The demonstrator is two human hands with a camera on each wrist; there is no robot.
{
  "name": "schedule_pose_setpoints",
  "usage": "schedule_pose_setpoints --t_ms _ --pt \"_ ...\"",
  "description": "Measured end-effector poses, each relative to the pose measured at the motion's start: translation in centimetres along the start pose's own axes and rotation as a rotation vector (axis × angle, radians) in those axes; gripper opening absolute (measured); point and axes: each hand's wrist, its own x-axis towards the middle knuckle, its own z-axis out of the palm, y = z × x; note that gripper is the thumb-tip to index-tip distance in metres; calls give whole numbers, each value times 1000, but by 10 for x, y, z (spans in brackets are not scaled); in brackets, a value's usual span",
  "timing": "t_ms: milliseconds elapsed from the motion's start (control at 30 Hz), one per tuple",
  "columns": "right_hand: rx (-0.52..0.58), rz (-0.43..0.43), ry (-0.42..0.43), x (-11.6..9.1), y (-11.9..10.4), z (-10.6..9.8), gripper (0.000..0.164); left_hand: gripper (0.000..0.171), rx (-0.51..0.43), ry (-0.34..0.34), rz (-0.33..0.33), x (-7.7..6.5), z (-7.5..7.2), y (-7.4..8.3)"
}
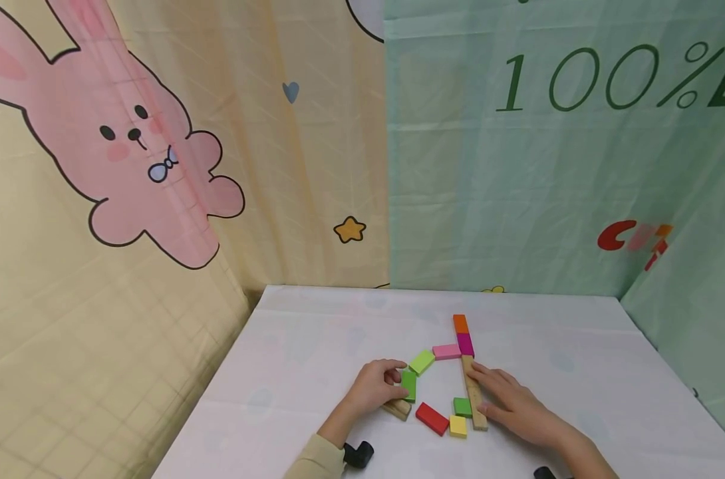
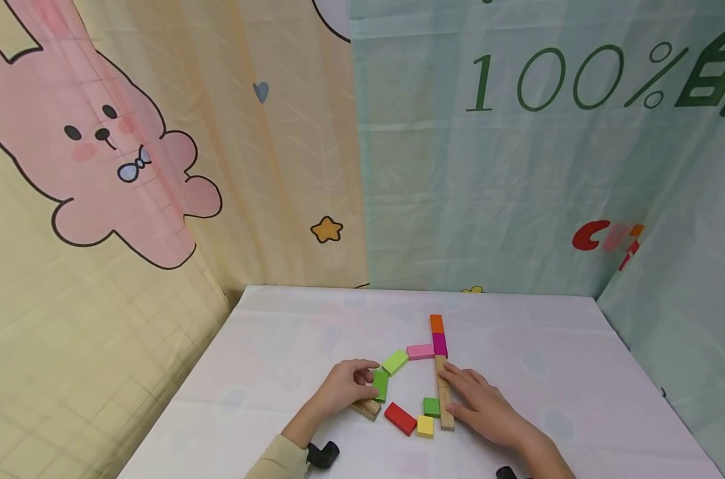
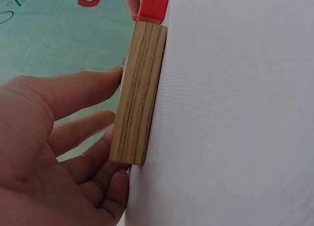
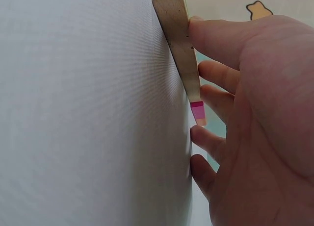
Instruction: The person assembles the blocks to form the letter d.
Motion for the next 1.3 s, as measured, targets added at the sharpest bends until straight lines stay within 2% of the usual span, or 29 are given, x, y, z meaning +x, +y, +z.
schedule_pose_setpoints --t_ms 233,433,633,1300 --pt "2 0 0 0 -1 0 75 42 5 17 -16 -1 2 -3" --pt "3 8 -3 -2 -2 0 75 42 32 9 -4 -3 3 -1" --pt "-5 10 -7 -2 -2 -1 75 41 13 17 -8 -3 3 2" --pt "-4 -11 6 0 0 0 75 39 31 39 18 1 6 -4"
